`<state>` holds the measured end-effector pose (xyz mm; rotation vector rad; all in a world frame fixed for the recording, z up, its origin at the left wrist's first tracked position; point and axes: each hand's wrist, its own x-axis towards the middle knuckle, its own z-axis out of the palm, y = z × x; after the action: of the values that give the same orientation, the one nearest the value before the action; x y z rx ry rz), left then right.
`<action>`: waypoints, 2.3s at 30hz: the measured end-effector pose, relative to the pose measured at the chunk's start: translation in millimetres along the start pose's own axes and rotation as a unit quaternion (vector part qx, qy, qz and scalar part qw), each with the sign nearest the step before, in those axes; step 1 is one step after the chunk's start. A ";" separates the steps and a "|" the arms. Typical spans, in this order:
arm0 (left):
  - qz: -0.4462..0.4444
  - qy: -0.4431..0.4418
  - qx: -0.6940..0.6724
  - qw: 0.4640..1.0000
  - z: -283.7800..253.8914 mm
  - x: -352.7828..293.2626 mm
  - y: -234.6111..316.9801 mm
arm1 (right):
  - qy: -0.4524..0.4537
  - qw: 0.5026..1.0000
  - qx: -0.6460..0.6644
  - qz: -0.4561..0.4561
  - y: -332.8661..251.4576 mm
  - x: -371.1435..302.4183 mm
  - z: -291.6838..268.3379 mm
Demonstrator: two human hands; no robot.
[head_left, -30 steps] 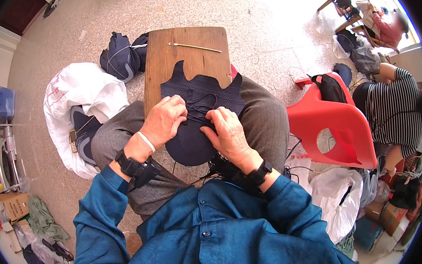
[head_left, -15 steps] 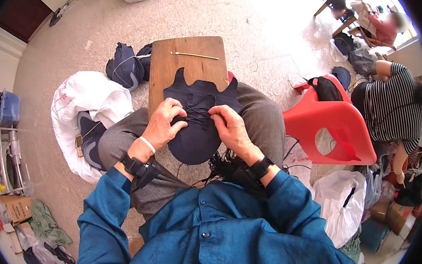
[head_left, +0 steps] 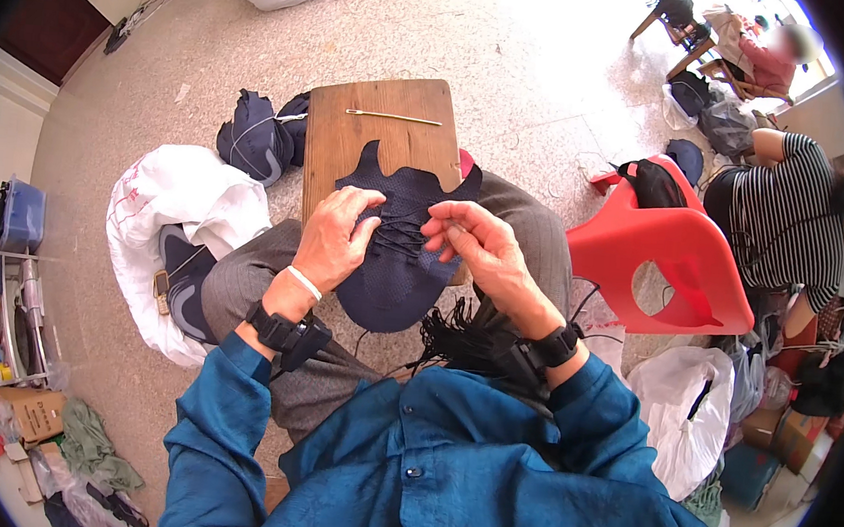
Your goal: Hand-stitching or threading a cord through pre-punched holes in a shoe upper component.
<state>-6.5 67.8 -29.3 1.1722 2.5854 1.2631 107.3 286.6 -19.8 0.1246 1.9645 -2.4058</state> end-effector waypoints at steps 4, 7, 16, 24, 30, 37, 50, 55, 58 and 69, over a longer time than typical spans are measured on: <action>0.010 0.008 -0.025 1.000 5.5 15.7 3.3 | 0.009 1.000 0.011 -0.008 -4.4 -0.3 1.1; 0.040 0.023 -0.019 0.999 5.3 22.9 0.4 | 0.058 0.990 -0.117 -0.060 3.7 5.8 -0.8; -0.023 -0.041 -0.034 0.998 -2.1 19.8 -1.2 | 0.111 0.993 -0.041 -0.014 -7.1 4.0 -4.4; 0.057 -0.045 0.134 0.988 7.1 8.9 -14.4 | 0.092 0.995 0.036 0.001 2.4 16.3 -16.9; -0.154 -0.145 -0.091 0.973 -8.4 18.3 5.5 | 0.134 0.984 0.110 0.035 -1.4 20.4 -8.5; -0.278 -0.110 -0.441 0.846 -11.8 6.0 -25.5 | 0.190 0.978 -0.081 0.014 29.0 21.9 -15.9; -0.185 0.022 -0.265 0.946 24.0 13.7 -5.6 | 0.192 0.878 -0.423 -0.118 49.9 -5.1 -14.0; 0.066 0.051 0.011 0.996 25.6 24.2 -0.4 | 0.129 0.884 -0.438 -0.101 39.5 -1.8 -17.6; 0.074 -0.008 0.028 0.997 42.3 23.1 -3.3 | 0.108 0.886 -0.442 -0.087 39.8 2.5 -21.2; 0.021 -0.086 0.002 0.996 51.4 20.9 -11.6 | 0.071 0.923 -0.377 -0.023 38.2 21.3 -31.3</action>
<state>-11.4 110.9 -65.9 1.2822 2.4542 1.1100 90.3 310.1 -65.1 0.2293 2.8132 -1.5206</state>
